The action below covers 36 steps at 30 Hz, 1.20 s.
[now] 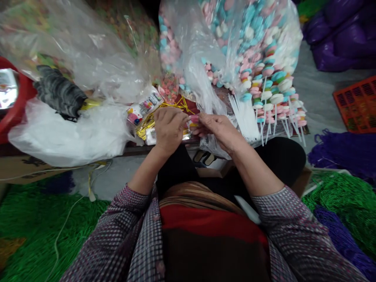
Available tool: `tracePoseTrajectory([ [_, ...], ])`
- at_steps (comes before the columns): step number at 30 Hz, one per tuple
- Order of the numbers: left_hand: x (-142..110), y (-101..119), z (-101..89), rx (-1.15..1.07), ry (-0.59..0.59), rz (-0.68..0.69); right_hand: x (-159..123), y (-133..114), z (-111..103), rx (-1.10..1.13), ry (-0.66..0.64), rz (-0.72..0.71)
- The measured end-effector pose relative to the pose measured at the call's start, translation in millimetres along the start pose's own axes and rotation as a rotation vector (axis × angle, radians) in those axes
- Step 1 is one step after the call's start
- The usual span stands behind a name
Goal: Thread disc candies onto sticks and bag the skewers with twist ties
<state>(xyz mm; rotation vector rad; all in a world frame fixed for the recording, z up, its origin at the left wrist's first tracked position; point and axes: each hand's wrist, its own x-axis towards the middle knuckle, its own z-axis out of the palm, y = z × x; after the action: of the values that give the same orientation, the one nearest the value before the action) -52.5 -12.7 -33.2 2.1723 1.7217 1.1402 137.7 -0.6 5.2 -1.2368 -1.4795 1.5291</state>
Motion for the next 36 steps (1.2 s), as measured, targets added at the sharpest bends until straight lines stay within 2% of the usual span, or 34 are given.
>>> tracePoseTrajectory([
  [2,2,15,1.0,-0.077,-0.041,0.048,1,0,1,0.123,-0.014,0.027],
  [4,5,25,-0.2,-0.204,-0.109,0.029,-3,2,-4,0.166,0.049,-0.002],
  [6,10,29,-4.5,-0.377,-0.24,-0.062,-10,3,-14,0.142,0.114,-0.038],
  [9,16,29,-13.0,-0.615,-0.5,-0.206,-22,2,-31,0.06,0.15,-0.067],
  [10,18,28,-15.1,-0.668,-0.563,-0.235,-25,1,-34,0.036,0.169,-0.08],
  [12,19,29,-17.1,-0.739,-0.616,-0.281,-30,2,-37,-0.019,0.231,-0.122],
  [15,18,34,-16.1,-0.757,-0.588,-0.333,-35,5,-34,-0.132,0.311,-0.168],
  [20,17,42,-12.4,-0.643,-0.525,-0.302,-38,11,-27,-0.18,0.387,-0.142],
  [25,18,41,-8.0,-0.502,-0.614,-0.224,-34,15,-34,0.008,0.27,-0.118],
  [29,16,40,-1.0,-0.607,-0.633,-0.283,-35,13,-35,-0.051,0.354,-0.068],
  [32,13,41,2.9,-0.599,-0.581,-0.287,-39,11,-32,-0.208,0.413,-0.115],
  [36,9,39,6.3,-0.562,-0.469,-0.325,-36,9,-38,-0.318,0.381,-0.158],
])
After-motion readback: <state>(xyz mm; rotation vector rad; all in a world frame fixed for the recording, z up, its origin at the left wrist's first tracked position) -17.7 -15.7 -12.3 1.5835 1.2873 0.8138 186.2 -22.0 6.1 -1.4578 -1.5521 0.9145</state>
